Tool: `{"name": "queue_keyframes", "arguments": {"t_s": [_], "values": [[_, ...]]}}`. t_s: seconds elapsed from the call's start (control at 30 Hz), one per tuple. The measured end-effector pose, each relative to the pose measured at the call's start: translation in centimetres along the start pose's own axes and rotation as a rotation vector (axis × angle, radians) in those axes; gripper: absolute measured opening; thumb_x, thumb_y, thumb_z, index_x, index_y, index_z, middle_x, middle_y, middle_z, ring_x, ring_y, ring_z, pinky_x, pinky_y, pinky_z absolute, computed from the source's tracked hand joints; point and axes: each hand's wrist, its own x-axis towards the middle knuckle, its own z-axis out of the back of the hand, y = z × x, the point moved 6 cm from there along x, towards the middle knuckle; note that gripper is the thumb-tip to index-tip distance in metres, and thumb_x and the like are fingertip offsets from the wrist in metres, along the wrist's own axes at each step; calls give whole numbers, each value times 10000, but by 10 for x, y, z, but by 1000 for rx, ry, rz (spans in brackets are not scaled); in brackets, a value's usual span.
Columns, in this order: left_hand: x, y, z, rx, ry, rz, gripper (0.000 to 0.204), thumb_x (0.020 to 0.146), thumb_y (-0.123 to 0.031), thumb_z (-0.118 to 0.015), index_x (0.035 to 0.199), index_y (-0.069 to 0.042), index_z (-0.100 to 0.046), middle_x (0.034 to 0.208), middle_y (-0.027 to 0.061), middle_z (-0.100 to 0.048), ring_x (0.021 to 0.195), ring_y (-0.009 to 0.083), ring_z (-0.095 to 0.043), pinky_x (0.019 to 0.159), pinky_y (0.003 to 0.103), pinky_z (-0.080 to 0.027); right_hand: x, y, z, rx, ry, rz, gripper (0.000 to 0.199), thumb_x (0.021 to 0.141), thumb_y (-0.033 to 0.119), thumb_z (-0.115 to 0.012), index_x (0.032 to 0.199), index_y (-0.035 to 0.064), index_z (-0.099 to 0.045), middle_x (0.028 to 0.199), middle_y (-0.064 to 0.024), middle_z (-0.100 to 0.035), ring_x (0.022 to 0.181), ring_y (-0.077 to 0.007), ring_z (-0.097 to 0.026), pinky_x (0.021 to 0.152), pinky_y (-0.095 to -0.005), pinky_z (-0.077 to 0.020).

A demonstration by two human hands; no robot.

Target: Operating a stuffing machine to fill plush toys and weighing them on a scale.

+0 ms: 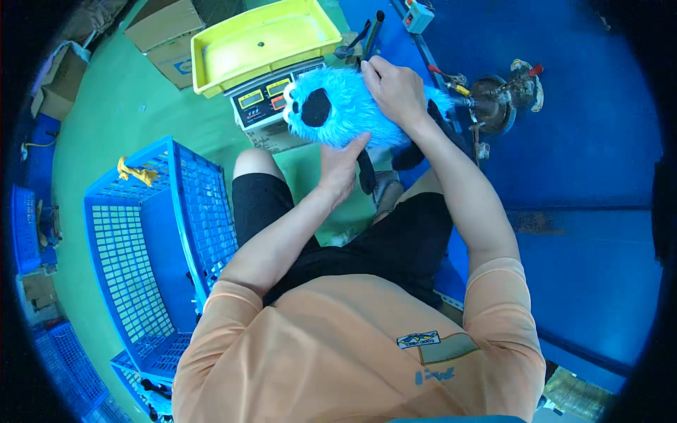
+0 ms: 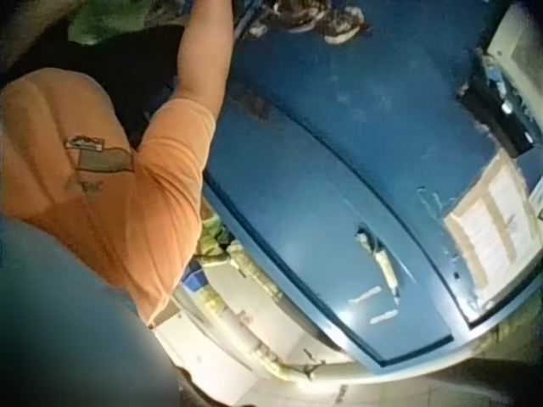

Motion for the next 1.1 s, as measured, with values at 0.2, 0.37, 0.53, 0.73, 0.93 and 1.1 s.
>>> {"name": "queue_keyframes", "arguments": {"t_s": [0.2, 0.37, 0.53, 0.73, 0.93, 1.1], "values": [[-2, -5, 0, 42, -89, 173, 227, 969, -186, -648, 1159, -81, -585, 857, 7, -606, 656, 92, -508, 559, 220, -422, 0, 4, 0, 35, -8, 48, 337, 1000, 352, -528, 825, 76, -611, 695, -143, -685, 594, -412, -633, 545, -488, -479], [1, -6, 3, 94, 10, 89, 195, 987, -227, -625, 1122, -94, -579, 798, 4, -564, 582, 73, -447, 465, 212, -335, -14, -29, 17, -121, 153, 120, 370, 1045, 377, -448, 887, 90, -621, 724, -139, -663, 599, -371, -602, 559, -455, -438], [1, -16, -4, 205, 49, 102, 196, 988, -242, -623, 1111, -102, -563, 777, 1, -548, 560, 70, -438, 459, 211, -333, -15, -35, 12, -108, 108, 73, 404, 1055, 393, -404, 886, 95, -619, 726, -136, -662, 608, -373, -600, 568, -455, -433], [6, -25, -6, 170, 44, 35, 195, 984, -215, -629, 1128, -100, -566, 820, -1, -568, 584, 66, -453, 468, 216, -338, -14, -34, 10, -77, 59, 45, 391, 1047, 393, -414, 882, 106, -621, 725, -135, -666, 608, -388, -601, 565, -473, -433], [5, -25, -1, 155, -50, 64, 187, 977, -168, -641, 1136, -91, -581, 893, 6, -598, 627, 76, -476, 478, 229, -329, -16, -30, 12, -78, 33, 49, 376, 1035, 396, -433, 877, 114, -626, 727, -132, -676, 620, -397, -615, 568, -488, -445], [0, -14, 6, 74, -52, 154, 218, 972, -216, -667, 1146, -124, -572, 892, -14, -592, 622, 60, -466, 477, 206, -314, -15, -24, 14, -81, 38, 87, 362, 1042, 372, -428, 883, 108, -617, 725, -127, -667, 614, -384, -605, 565, -476, -426]]}}
